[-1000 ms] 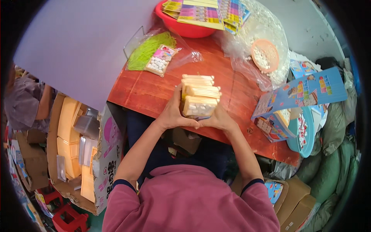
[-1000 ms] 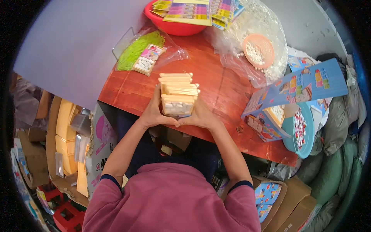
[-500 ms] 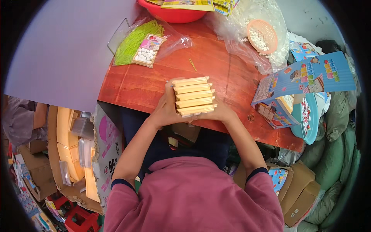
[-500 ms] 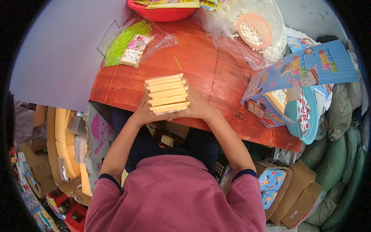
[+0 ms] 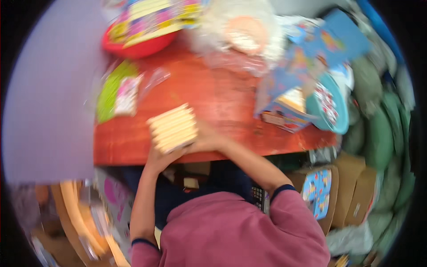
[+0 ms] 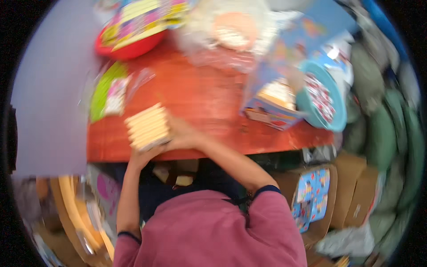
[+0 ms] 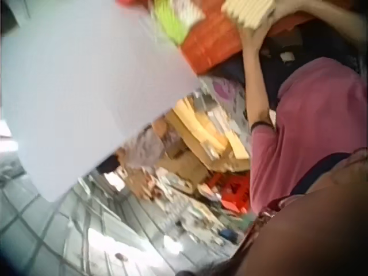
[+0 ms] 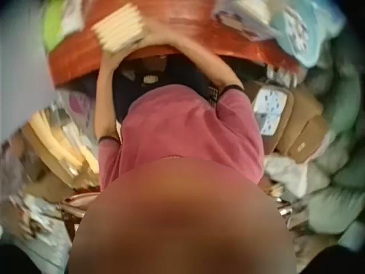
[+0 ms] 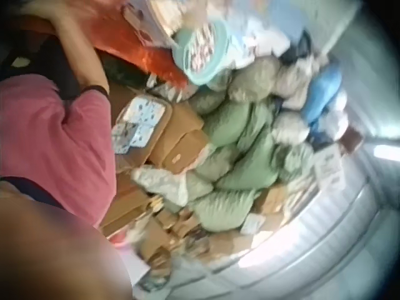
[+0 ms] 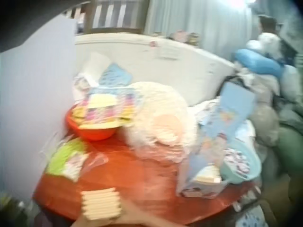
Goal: The recorder is packing small toy packets into display boxes and then placing the display boxes into a larger cardboard shipping box.
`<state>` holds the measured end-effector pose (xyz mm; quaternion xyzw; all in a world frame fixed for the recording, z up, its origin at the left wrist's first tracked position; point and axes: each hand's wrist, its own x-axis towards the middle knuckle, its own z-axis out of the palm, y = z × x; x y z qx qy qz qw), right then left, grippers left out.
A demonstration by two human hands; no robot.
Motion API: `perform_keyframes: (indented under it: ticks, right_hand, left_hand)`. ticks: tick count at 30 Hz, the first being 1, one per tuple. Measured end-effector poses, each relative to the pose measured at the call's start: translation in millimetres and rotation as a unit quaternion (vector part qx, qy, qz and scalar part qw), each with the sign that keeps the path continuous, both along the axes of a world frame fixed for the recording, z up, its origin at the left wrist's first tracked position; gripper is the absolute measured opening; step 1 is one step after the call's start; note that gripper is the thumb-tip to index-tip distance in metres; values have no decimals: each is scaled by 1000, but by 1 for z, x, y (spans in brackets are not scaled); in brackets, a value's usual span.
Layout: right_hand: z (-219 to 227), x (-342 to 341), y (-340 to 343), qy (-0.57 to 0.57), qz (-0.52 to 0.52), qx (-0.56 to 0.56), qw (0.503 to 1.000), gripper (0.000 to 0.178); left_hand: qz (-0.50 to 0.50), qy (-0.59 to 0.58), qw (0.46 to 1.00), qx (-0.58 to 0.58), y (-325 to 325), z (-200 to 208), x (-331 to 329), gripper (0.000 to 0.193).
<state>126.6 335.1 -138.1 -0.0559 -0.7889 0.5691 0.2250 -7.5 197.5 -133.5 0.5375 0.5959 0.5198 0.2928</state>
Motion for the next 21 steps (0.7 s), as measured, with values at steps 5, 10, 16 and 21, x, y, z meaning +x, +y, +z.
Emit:
perform_keyframes:
  ticks: [5, 10, 16, 21]
  right_hand:
    - [31, 62, -10, 5, -77, 57, 995, 87]
    - [45, 178, -33, 50, -112, -90, 988, 98]
    - [9, 280, -52, -29, -343, 49, 938, 107]
    - [-6, 302, -53, 174, -419, -233, 860, 106]
  left_hand:
    - [-124, -86, 987, 58, 28, 58, 39, 122]
    - [-180, -124, 968, 124, 94, 95, 91, 110]
    - [-199, 366, 869, 266, 161, 117, 197, 49]
    - [-131, 526, 802, 252, 177, 112, 262, 42]
